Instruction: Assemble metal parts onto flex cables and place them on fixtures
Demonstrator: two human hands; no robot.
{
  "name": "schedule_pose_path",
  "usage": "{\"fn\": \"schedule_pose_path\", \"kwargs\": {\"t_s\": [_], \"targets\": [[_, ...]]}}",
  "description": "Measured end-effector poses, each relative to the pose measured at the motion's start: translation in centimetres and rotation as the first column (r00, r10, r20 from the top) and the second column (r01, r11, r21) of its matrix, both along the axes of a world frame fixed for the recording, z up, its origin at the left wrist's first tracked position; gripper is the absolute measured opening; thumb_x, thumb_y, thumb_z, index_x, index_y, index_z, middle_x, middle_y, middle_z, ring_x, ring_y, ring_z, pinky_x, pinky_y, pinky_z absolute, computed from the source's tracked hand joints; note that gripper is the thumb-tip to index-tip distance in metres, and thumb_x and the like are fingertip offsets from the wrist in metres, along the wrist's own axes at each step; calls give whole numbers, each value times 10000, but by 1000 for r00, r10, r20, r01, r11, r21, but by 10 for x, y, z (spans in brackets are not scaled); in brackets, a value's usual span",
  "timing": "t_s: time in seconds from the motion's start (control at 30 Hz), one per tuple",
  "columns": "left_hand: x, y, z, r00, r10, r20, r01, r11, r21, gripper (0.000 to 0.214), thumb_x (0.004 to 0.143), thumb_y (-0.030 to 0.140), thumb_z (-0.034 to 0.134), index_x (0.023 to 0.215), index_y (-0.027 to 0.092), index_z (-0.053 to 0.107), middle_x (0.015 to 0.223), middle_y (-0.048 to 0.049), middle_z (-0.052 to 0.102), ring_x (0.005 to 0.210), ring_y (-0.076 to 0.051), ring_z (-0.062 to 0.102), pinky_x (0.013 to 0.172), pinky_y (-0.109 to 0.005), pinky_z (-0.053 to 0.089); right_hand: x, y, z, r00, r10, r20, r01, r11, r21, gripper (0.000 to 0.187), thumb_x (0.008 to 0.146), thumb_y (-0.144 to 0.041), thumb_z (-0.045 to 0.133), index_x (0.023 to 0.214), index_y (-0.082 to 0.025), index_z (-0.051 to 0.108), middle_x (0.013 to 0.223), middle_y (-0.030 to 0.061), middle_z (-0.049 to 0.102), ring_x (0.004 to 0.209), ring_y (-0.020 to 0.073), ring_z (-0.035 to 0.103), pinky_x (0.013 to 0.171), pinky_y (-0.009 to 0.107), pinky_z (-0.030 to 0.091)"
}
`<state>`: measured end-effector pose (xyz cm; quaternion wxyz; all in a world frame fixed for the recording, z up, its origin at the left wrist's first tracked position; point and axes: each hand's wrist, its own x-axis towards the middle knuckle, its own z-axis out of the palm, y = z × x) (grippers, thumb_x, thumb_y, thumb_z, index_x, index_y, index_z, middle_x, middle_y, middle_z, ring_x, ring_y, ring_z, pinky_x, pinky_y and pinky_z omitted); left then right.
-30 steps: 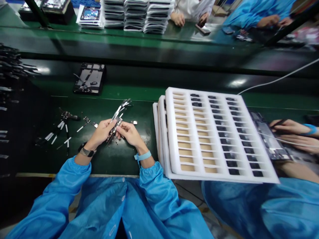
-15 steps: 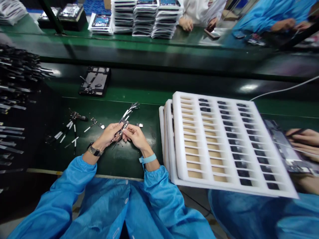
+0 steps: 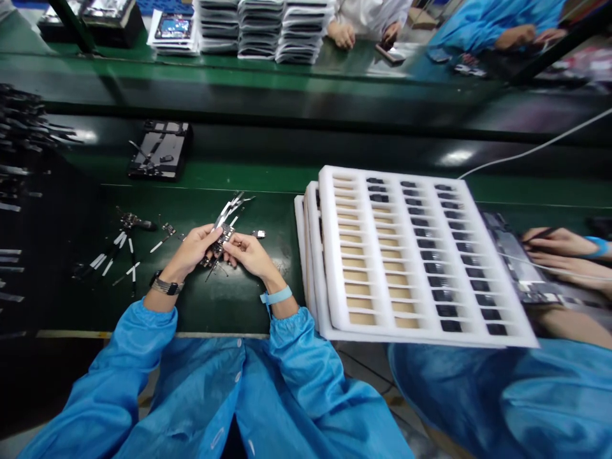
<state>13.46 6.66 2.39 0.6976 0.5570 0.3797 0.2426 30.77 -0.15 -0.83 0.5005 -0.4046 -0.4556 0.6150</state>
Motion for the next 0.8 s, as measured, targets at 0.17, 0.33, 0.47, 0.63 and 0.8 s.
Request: {"fn": "schedule_pose_path", "kwargs": {"t_s": [0.17,0.33,0.47,0.63,0.8], "targets": [[-4,6,-6,999,-3,-42,4,1000,17,581,850,735,749,837,164,643,636,-16,671,471,-95,508,436,-203,359,8,4,-5,996,67,-54,-66,998,14,425,899,-576,824,953,-178,684,856,26,730,640,113,632,566,223,453],[-7,8,4,986,7,-169,0,999,38,611,769,758,791,824,162,673,595,14,607,465,-95,460,425,-204,333,8,7,-6,1000,4,-31,-4,1000,4,473,917,-633,779,908,-176,658,824,29,732,636,116,635,538,215,418],[-9,11,6,964,6,-266,-6,1000,1,657,685,810,828,821,186,672,576,28,611,456,-104,448,422,-205,323,8,14,1,1000,11,-9,-11,998,-57,486,880,-610,834,852,-158,658,739,1,700,641,113,627,611,223,468],[-13,32,-17,943,-17,-331,-3,998,-61,577,680,783,860,785,246,677,581,46,615,536,-137,525,488,-205,400,16,18,15,999,43,0,-43,999,-28,421,889,-516,867,835,-149,668,714,-21,663,676,92,603,623,198,411],[-14,35,-26,943,-6,-332,-4,1000,-30,522,686,799,834,815,312,697,624,57,648,563,-153,533,514,-238,438,15,14,24,999,38,-21,-39,995,-87,395,894,-468,875,804,-148,662,687,-39,627,664,76,572,606,191,372]]}}
